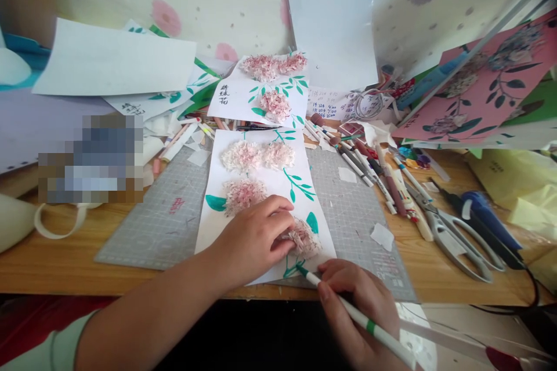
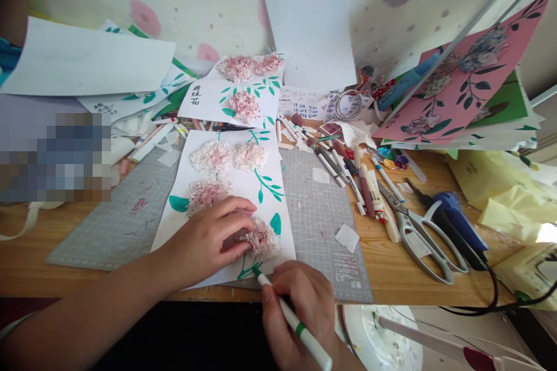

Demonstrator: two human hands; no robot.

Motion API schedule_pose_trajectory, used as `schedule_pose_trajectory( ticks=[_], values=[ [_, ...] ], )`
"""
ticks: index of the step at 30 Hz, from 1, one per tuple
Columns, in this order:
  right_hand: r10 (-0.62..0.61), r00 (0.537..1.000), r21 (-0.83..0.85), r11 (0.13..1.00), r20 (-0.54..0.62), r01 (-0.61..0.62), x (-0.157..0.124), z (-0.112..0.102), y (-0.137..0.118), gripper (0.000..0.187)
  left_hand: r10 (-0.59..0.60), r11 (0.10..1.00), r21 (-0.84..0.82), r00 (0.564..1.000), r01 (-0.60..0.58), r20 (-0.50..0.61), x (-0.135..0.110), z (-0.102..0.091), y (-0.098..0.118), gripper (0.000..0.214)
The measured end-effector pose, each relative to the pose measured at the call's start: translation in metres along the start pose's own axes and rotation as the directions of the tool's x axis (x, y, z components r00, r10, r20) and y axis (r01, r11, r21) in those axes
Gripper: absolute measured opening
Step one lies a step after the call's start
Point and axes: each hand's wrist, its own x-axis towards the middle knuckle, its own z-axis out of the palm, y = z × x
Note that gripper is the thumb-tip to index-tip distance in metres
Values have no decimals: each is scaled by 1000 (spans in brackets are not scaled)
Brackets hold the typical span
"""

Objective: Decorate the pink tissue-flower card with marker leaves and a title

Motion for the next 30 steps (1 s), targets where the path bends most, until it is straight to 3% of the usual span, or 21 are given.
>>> schedule_pose_trajectory(
  ticks=[3, 8, 14, 20, 26, 30],
  values=[
    [-51, 998, 70, 996, 41, 48, 1, 2, -2, 18, 1, 1000, -5, 1000, -1, -3, 1, 0, 1, 15],
    [57, 996, -20, 998, -73, -59, 1, 2, -3, 15, 0, 1000, -8, 1000, 0, -5, 1, 0, 1, 16],
    [-70, 997, 80, 995, 42, 66, 5, 1, -6, 18, 8, 1000, -10, 1000, -8, -2, 1, 2, -1, 17],
    [117, 988, 15, 993, -103, -116, -5, 6, 3, 14, 10, 1000, -13, 1000, -10, -8, -1, 2, -2, 17],
    [22, 1000, 53, 998, -6, -22, -1, 0, 0, 15, 17, 1000, -15, 1000, -17, -12, 0, 1, -1, 16],
    [124, 988, 27, 992, -95, -122, -4, 3, 2, 14, 18, 1000, -14, 1000, -18, -16, 0, 2, -2, 16]
  ],
)
